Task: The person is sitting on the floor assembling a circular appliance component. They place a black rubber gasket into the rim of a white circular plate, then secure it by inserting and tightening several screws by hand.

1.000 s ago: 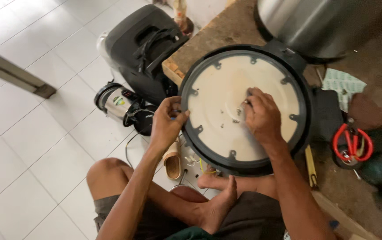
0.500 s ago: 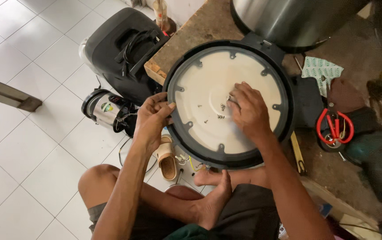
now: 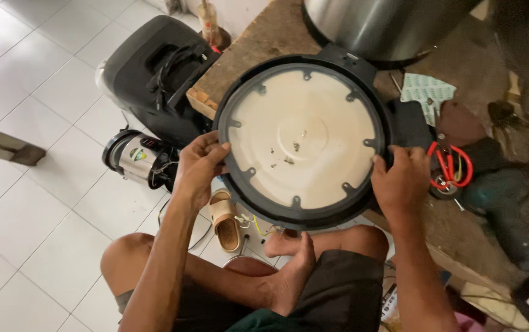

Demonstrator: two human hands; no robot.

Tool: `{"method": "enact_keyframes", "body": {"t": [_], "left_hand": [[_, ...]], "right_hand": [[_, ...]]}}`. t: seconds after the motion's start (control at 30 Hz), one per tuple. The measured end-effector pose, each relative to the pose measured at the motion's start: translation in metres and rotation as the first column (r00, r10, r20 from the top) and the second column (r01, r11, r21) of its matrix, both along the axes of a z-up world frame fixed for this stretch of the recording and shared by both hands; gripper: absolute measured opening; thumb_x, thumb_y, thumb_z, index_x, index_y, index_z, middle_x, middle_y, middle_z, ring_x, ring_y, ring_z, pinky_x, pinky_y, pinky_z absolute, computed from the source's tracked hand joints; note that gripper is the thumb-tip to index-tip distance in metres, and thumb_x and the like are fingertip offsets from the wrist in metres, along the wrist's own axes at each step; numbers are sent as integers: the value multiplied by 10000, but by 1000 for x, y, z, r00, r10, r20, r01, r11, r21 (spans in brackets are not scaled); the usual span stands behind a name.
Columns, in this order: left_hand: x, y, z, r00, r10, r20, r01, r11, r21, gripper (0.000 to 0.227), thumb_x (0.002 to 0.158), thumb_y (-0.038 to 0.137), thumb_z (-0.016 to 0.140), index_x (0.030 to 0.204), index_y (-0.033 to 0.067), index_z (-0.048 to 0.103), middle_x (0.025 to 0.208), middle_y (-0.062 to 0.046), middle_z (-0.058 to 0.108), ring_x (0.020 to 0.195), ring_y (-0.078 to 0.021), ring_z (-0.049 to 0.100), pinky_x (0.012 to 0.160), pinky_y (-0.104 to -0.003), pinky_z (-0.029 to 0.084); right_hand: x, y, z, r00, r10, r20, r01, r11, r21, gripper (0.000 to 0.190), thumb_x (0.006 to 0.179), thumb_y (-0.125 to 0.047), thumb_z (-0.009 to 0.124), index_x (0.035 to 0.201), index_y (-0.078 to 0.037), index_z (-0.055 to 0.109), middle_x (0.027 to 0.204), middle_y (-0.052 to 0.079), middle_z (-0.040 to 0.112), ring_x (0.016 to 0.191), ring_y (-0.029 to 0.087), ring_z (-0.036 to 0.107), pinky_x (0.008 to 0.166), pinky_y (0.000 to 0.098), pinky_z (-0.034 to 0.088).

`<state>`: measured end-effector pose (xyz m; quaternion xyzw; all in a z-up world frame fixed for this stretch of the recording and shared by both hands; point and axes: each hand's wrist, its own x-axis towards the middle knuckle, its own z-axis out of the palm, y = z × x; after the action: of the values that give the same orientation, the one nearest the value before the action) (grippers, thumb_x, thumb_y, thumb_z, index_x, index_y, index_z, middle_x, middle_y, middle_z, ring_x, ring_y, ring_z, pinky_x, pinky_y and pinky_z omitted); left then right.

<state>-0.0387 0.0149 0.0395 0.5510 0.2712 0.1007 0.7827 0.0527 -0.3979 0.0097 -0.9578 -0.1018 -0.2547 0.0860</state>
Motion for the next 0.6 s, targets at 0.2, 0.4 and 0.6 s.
{"method": "enact_keyframes", "body": {"t": [0.2,0.4,0.6], "left_hand": [[0,8,-31,985,-18,-169,100,866,491,529,932,206,881,1415,25,764,1067,-166,798,1008,-310,778,846,-472,645],[2,8,-13,955,-50,-293,246,690,681,454,919,330,855,1318,115,825,1051,-133,844,1065,-386,812,902,-512,626],[4,5,-6,968,-16,-252,182,736,652,385,958,341,812,1274,122,844,990,-98,840,1012,-327,829,845,-466,630]], "right_hand": [[7,11,-2,995,-94,-34,91,993,-79,323,952,-368,878,1143,-108,867,1055,147,715,970,395,747,834,502,608],[19,26,-7,969,-185,-164,190,982,14,290,971,-328,833,1143,-95,832,1075,137,700,977,399,766,764,559,646],[43,12,-24,964,-189,-186,211,972,103,228,918,-280,857,1084,-132,807,1045,71,680,937,372,777,744,580,646]]}}
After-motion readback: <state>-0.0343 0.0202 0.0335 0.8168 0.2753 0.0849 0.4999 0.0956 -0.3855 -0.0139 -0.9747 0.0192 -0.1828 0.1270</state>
